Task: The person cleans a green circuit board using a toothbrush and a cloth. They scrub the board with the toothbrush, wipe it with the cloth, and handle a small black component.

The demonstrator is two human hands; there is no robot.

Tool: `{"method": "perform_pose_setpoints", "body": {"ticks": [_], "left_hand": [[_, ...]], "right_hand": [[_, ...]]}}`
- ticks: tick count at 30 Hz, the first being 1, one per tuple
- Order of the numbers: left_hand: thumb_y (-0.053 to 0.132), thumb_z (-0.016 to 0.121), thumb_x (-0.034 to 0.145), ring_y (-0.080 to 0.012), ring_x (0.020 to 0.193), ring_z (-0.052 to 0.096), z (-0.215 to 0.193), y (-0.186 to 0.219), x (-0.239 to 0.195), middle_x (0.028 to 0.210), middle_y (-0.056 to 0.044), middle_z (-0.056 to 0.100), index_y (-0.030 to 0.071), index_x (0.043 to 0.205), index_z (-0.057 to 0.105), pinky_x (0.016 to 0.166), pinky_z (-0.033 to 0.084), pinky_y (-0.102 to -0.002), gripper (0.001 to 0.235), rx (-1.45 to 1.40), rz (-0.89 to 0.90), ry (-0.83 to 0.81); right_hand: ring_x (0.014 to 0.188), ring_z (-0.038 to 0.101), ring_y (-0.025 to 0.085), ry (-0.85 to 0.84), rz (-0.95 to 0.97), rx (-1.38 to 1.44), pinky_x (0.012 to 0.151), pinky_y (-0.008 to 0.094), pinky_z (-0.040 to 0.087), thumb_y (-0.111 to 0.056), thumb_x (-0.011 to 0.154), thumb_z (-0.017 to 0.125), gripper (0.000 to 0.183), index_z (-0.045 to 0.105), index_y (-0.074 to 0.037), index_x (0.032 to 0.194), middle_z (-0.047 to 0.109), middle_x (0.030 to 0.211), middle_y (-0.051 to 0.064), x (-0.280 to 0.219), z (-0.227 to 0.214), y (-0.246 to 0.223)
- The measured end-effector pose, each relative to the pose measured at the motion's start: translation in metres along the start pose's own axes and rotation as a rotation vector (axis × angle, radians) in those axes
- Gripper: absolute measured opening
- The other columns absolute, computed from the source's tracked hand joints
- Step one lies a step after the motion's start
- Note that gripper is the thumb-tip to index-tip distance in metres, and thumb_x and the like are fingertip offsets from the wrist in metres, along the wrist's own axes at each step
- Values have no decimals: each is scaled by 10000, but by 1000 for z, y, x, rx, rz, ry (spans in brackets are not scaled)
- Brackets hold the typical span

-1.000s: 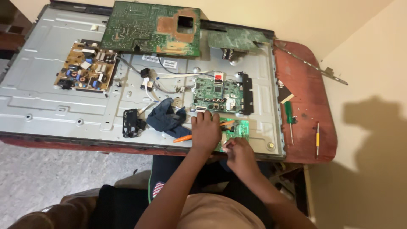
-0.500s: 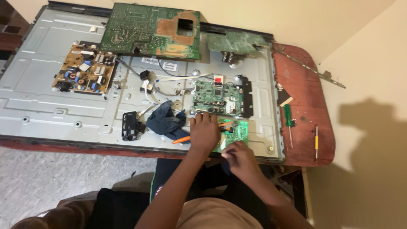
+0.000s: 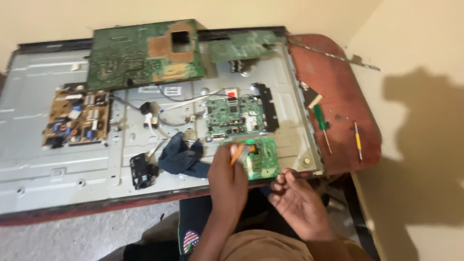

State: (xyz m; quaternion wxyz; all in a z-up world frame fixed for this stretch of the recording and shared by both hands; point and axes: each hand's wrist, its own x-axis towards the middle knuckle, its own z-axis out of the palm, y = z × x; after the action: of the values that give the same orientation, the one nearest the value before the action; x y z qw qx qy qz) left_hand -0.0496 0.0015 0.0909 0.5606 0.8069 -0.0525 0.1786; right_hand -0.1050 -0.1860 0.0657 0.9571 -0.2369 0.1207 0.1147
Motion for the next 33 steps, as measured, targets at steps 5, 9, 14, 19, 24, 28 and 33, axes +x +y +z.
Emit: {"method": "perform_pose_setpoints", "body": {"ticks": [5, 9, 14, 19, 24, 28, 33], "left_hand": [[56, 618, 983, -89, 714, 559, -20, 63, -47, 896, -92, 675, -16, 1174, 671, 610, 441, -248, 210, -881, -554, -368], [26, 770, 894, -117, 766, 649, -40, 98, -42, 897, -118, 692, -47, 1115, 727, 637, 493, -254, 236, -502, -151, -556], [-20, 752, 915, -276, 969, 733, -34, 104, -52, 960, -179, 704, -76, 978, 709, 856, 600, -376, 94, -818, 11, -586], [37, 750, 971, -292, 956, 725, -38, 136, -34, 965, -193, 720, -64, 941, 710, 865, 608, -366, 113, -874, 101, -632], [104, 819, 862, -231, 756, 762, -29, 187, -7, 737, -124, 731, -13, 771, 740, 717, 650, -368, 168, -1099, 34, -226], [173, 779, 919, -174, 885, 757, -73, 166, -5, 839, -46, 733, 60, 899, 783, 868, 592, -315, 114, -578, -32, -916], [173, 834, 942, -186, 934, 756, -78, 102, -56, 879, -46, 727, 74, 963, 804, 945, 578, -320, 106, -668, 7, -884]], "right_hand": [[1015, 568, 182, -374, 39, 412, 891, 387, 483, -268, 1042, 676, 162, 674, -158, 1162, 608, 1040, -4, -26, -3, 21], [999, 605, 185, -531, -43, 442, 924, 410, 498, -179, 938, 728, 91, 709, -182, 1027, 636, 956, -13, -33, 5, 37], [902, 646, 170, -820, 7, 508, 840, 349, 527, -163, 890, 775, 59, 723, -141, 907, 672, 851, 16, -23, 18, 37], [840, 643, 176, -888, 6, 374, 790, 348, 524, -154, 867, 794, 78, 726, -121, 888, 668, 810, 31, -36, 31, 25], [779, 640, 183, -917, 0, 146, 739, 347, 522, -145, 844, 812, 98, 729, -100, 870, 665, 769, 46, -39, 42, 9], [729, 637, 188, -900, -11, -32, 699, 346, 520, -138, 826, 827, 114, 731, -84, 855, 661, 737, 58, -50, 56, -14], [674, 620, 207, -843, -45, -260, 657, 358, 514, -149, 817, 831, 137, 720, -71, 834, 641, 690, 77, -62, 75, -31]]}}
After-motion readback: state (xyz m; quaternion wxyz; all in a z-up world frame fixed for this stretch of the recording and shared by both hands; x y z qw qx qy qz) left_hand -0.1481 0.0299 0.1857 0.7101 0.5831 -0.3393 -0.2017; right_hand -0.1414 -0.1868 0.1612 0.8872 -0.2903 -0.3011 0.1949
